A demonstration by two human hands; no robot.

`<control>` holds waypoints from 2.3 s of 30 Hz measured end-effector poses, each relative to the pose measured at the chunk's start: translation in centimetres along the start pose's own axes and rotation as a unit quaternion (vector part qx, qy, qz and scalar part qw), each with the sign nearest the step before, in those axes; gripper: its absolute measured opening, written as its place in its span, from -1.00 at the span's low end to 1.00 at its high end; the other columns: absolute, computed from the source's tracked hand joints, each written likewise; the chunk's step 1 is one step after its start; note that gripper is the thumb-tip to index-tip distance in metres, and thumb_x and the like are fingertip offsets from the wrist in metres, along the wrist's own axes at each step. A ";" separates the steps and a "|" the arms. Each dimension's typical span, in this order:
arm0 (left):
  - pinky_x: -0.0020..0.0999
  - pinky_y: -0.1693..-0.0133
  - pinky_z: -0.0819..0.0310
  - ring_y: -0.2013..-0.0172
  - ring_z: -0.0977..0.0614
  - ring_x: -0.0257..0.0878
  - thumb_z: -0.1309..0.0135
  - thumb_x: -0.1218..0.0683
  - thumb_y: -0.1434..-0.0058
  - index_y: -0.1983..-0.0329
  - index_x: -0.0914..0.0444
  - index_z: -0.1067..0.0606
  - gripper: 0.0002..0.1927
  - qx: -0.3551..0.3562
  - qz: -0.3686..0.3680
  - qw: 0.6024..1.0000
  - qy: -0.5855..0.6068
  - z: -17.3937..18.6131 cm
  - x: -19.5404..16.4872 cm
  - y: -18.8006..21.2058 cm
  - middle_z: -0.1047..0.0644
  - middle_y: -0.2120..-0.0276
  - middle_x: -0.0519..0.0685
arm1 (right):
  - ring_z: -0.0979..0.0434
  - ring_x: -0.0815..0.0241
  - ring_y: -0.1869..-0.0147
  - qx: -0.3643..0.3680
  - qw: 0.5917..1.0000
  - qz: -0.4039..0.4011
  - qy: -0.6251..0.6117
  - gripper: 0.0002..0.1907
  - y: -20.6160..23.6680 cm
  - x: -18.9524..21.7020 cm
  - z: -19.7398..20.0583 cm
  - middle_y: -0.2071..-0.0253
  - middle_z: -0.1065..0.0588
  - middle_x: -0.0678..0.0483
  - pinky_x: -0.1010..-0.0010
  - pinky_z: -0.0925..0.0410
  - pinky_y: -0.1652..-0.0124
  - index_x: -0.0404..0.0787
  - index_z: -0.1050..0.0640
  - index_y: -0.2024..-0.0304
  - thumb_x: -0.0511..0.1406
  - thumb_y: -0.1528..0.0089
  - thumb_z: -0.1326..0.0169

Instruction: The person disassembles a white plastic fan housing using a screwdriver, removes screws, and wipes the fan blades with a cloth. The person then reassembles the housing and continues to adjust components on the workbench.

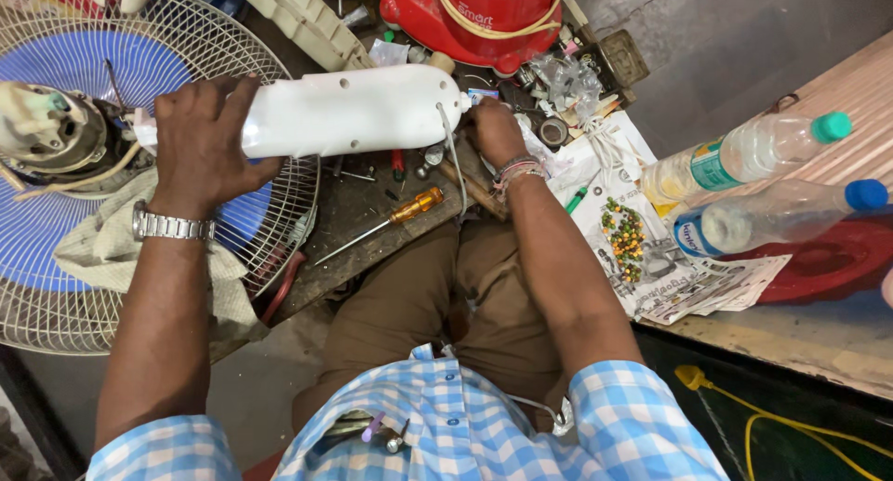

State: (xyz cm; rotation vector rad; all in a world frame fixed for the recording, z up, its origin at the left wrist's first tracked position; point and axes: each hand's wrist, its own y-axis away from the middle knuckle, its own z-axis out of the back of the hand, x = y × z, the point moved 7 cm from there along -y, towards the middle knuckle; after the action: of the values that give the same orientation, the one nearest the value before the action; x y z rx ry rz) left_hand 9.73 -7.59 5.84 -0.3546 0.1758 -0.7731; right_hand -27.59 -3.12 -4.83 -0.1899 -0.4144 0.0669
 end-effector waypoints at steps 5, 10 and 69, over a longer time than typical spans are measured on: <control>-0.08 -0.11 -0.21 -0.12 -0.45 -0.04 -0.40 -0.16 0.00 -0.39 0.22 -0.45 -0.13 -0.008 -0.002 1.000 -0.004 0.2 -0.2 0.1 -0.50 -0.13 0.05 | -0.58 -0.23 0.15 -0.017 0.997 -0.076 -0.009 -0.79 0.7 -3.2 1.3 0.23 -0.57 -0.23 0.05 -0.42 0.12 -0.21 -0.70 0.22 -0.36 -0.07 -0.32; -0.06 -0.15 -0.21 -0.11 -0.46 -0.05 -0.39 -0.16 -0.02 -0.39 0.20 -0.46 -0.14 -0.013 0.001 1.000 0.007 0.3 -0.1 0.2 -0.49 -0.14 0.05 | -0.64 -0.12 0.22 -0.065 0.986 -0.122 -0.093 -0.78 1.8 -5.8 3.0 0.28 -0.62 -0.15 0.15 -0.44 0.17 -0.18 -0.71 0.22 -0.38 -0.06 -0.34; -0.04 -0.09 -0.22 -0.10 -0.48 -0.03 -0.37 -0.17 0.05 -0.39 0.17 -0.48 -0.12 -0.015 0.015 1.000 0.023 1.5 -1.0 -0.6 -0.50 -0.16 0.05 | -0.57 0.18 0.07 -0.047 0.522 -0.143 -0.840 -0.77 1.8 -2.7 1.9 0.08 -0.59 -0.03 0.39 -0.46 0.10 -0.32 -0.61 -0.04 -0.46 -0.33 -0.15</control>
State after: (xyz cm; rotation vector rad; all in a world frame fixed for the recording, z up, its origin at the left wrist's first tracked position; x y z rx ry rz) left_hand 9.05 -6.87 7.51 -0.3611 0.2358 -0.7503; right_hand -30.93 -1.31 -4.51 -0.0983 -2.4506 -0.1377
